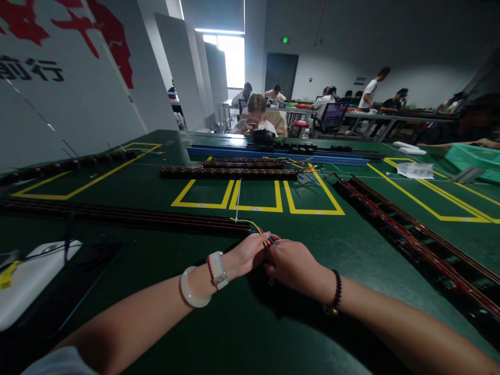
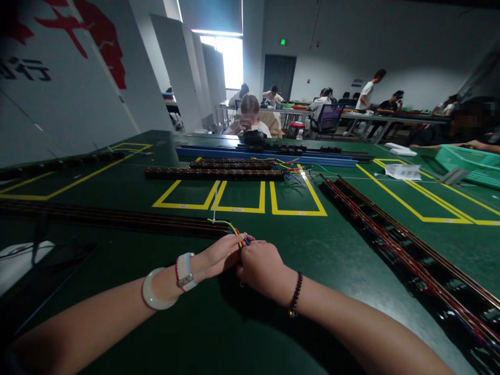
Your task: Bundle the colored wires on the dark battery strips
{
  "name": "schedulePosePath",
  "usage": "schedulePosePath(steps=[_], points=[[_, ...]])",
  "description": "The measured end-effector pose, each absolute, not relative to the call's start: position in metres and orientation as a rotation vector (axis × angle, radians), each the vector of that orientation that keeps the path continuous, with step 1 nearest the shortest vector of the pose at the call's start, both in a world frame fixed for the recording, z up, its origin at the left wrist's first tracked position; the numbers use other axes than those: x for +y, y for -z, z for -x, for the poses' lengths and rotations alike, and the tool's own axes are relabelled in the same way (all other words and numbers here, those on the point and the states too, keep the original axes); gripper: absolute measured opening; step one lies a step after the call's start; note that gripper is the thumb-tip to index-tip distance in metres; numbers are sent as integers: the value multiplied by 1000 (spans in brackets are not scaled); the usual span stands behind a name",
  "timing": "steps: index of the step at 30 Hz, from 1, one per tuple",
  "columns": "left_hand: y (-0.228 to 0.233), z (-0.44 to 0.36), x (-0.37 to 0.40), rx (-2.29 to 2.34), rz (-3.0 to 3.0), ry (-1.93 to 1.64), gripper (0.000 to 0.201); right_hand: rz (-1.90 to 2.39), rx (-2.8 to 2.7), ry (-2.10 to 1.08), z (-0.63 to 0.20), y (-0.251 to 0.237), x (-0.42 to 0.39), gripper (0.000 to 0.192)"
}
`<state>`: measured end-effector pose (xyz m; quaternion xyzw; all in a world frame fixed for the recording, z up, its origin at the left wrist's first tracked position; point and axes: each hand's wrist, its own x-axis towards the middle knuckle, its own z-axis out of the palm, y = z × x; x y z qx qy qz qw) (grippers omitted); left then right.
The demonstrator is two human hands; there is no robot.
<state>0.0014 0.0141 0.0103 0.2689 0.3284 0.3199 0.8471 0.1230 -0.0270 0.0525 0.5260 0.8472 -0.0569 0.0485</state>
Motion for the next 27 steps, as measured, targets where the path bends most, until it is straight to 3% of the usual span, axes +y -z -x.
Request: schedulePosePath(steps=[4,11,20,27], points=[[-10,-3,13,810,-592,-689,28,-1566,2543,551,-145,-69,-12,17],[-6,-2,11,751,-621,-685,28,-1643,2570,578,-169,-96,2,20],[-16,2,11,676,-673,-599,29,-1972,2547,161,-195,-68,43,20],[-13,4,13,596,-657,-597,28,-1928,2520,-55,-182,-31,66,24]])
